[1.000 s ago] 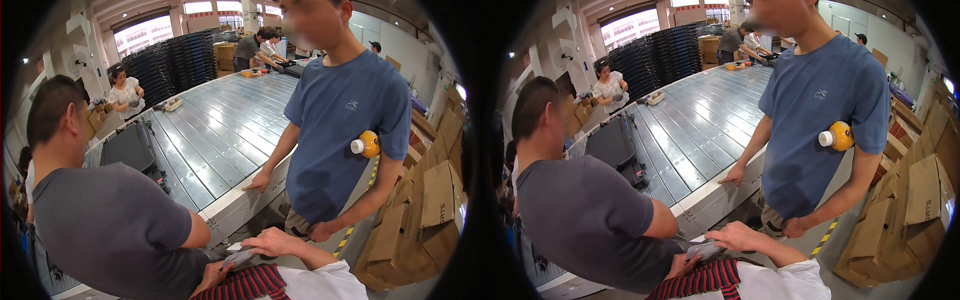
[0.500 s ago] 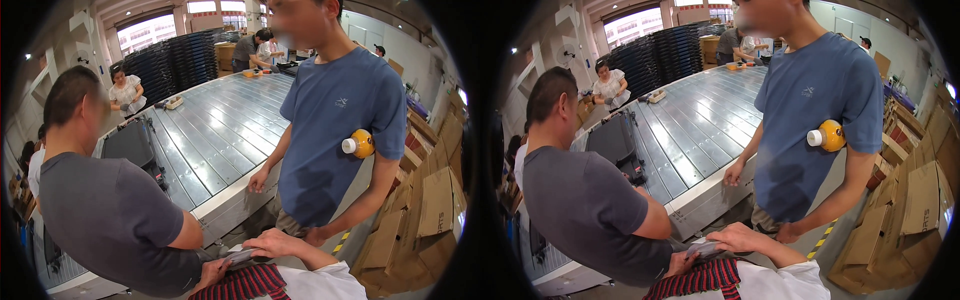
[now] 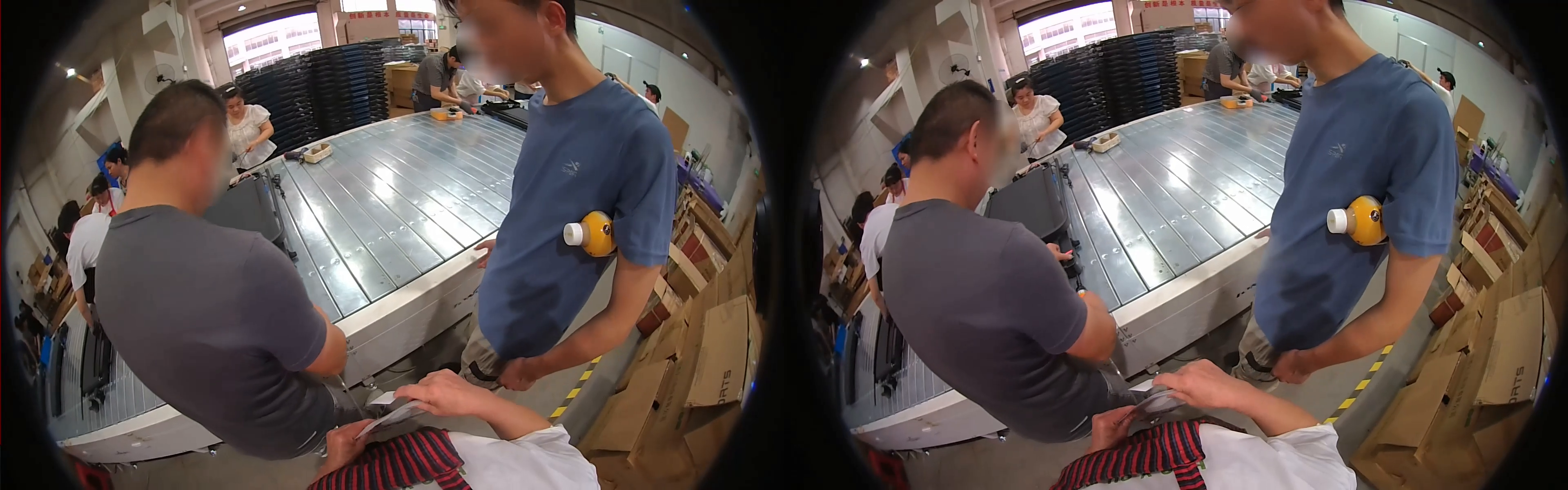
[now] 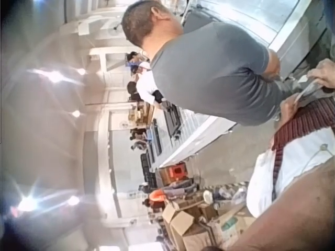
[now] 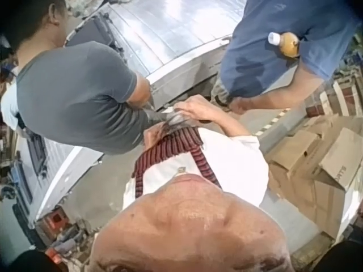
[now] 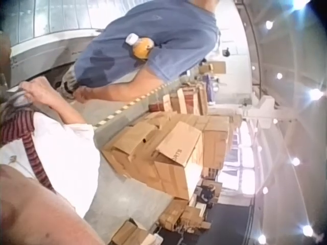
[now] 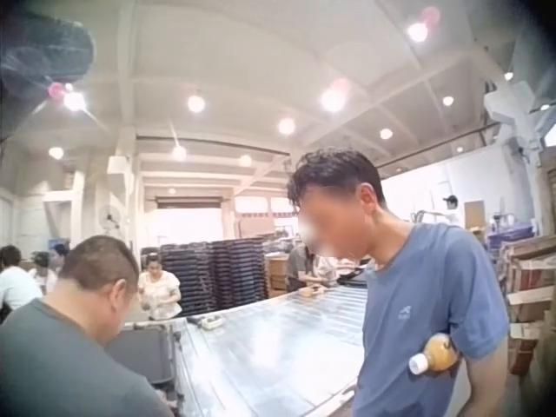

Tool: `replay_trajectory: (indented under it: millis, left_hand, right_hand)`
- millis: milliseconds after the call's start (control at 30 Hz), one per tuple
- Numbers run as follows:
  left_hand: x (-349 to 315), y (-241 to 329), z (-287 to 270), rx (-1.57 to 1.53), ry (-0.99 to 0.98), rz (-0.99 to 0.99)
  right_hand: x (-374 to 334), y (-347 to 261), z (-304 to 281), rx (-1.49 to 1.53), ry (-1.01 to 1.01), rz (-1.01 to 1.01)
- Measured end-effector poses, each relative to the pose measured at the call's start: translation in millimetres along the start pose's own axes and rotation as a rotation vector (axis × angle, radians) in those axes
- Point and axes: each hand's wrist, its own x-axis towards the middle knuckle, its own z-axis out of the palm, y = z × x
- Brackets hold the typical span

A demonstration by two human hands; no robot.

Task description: Peel and apply instructional and warning labels to treadmill units as they move along a factory assembly line.

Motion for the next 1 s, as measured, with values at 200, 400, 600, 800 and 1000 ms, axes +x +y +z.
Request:
replay_trajectory:
  millis: [200, 400, 600, 800, 1000]
  left_hand:
    - [-34.1, -9.0, -18.5, -0.065, -0.012, -0.094]
    - [-56.2, -20.1, -30.7, 0.085, 0.098, -0.050]
    - [-65.8, -20.4, -36.8, 0.046, 0.160, 0.040]
    - [-78.3, -24.4, -28.0, 0.016, 0.151, 0.117]
    - [-94.0, -25.2, -19.2, 0.035, 0.014, -0.010]
  right_hand:
    - [20.1, -25.7, 17.9, -0.075, -0.001, -0.123]
    - [23.1, -52.4, 30.6, -0.064, -0.053, -0.097]
    - [13.0, -64.8, 29.4, 0.076, 0.011, -0.078]
    - [-1.8, -75.4, 35.9, -0.069, -0.049, 0.013]
    - [-9.4, -81.3, 50.5, -0.099, -0.031, 0.040]
